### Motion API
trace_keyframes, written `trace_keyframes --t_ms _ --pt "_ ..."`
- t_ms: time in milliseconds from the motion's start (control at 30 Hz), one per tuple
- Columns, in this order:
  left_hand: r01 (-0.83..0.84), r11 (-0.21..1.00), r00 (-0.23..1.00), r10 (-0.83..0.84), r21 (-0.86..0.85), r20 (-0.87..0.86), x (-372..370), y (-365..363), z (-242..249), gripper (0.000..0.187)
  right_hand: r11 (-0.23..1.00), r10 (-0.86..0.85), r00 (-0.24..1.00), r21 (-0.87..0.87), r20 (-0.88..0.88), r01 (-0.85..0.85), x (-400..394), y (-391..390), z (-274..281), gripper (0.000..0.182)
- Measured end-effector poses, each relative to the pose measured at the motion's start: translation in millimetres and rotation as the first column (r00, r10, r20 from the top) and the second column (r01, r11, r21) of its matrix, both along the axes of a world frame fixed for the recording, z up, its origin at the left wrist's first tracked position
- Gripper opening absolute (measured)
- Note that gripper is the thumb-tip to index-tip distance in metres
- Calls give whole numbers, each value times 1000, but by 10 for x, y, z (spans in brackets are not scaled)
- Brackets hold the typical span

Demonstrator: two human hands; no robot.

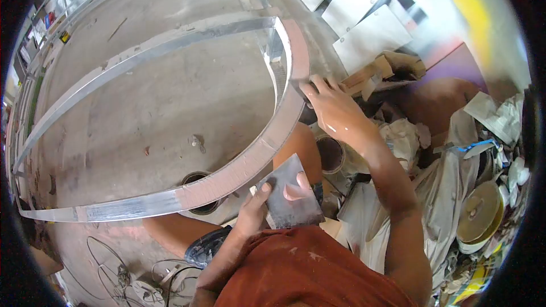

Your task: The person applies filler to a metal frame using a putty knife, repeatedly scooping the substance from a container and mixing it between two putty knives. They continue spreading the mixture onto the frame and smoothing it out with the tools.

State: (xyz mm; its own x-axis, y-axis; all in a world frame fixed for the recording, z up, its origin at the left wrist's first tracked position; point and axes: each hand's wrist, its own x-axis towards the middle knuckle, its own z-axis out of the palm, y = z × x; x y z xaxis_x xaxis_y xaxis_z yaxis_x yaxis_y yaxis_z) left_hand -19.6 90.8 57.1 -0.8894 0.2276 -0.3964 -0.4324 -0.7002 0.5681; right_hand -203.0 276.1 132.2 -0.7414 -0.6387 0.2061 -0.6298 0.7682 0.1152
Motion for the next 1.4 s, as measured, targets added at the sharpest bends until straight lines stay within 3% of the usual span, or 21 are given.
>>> trace_keyframes --t_ms 67,100,167,233,267,333,367,433,467,500,533,600,667,733,800,933,1033,1100,1200,1267,1400 --pt "-15 1000 1000 15 -14 17 -8 24 34 58 999 31 983 -16 179 -28 223 49 288 44" --pt "-49 997 997 46 53 63 1 52 -9 58 999 31 985 -18 172 -28 372 48 395 44" --pt "-88 989 991 74 122 113 -22 108 7 58 904 3 983 -421 184 76 741 71 485 39" --pt "-79 932 996 58 354 69 -98 138 135 56 778 123 980 -628 155 2 1107 169 378 35" --pt "-81 934 996 62 347 68 -129 170 137 56 774 127 980 -634 154 -1 1220 158 302 35" --pt "-112 872 992 70 477 106 -188 247 142 54 349 589 795 -840 -149 -415 1362 115 107 33" --pt "-81 837 997 63 541 52 -204 264 281 53 342 586 796 -842 -155 -417 1383 136 -14 33" --pt "-78 906 996 89 417 -6 -171 265 239 53 576 416 908 -788 53 -218 1364 175 -316 38" --pt "-85 951 992 109 298 -67 -158 268 199 53 537 437 891 -757 -126 -371 1165 157 -372 52" --pt "-6 983 961 58 186 -272 -106 191 111 53 769 331 943 -589 32 -250 1013 197 -294 57" --pt "2 983 960 50 185 -275 -86 176 186 53 926 176 971 -360 160 -109 868 252 -212 62" --pt "23 999 902 -31 -24 -430 -64 165 394 53 789 244 970 -584 8 -193 429 328 -164 63" --pt "25 998 952 -43 -62 -302 -160 237 389 55 857 -72 989 -500 129 128 56 248 85 53" --pt "64 992 955 -93 -109 -281 -194 266 232 55 941 -97 995 -325 -1 91 -481 204 202 53" --pt "91 990 964 -115 -107 -240 -85 273 154 54 974 44 992 -216 -115 -68 -1142 164 90 51" --pt "131 990 974 -137 -50 -180 144 117 -7 53 998 54 995 -36 -78 -57 -1973 -124 -54 46" --pt "-16 999 994 13 -29 -111 307 8 -269 51 998 51 998 27 -27 -51 -2311 -133 -235 45" --pt "-183 982 981 180 -44 -71 391 -31 -370 53 997 76 997 20 11 -76 -2177 -144 -260 45" --pt "-197 978 974 189 61 124 507 -124 -558 57 1000 12 1000 -16 1 -11 -1790 -57 -220 49" --pt "-185 980 978 177 68 110 535 -157 -640 58 998 -18 997 55 79 14 -1559 -16 -233 52" --pt "-140 989 988 136 50 78 529 -219 -622 56 1000 -19 1000 9 14 19 -1026 5 -306 55"
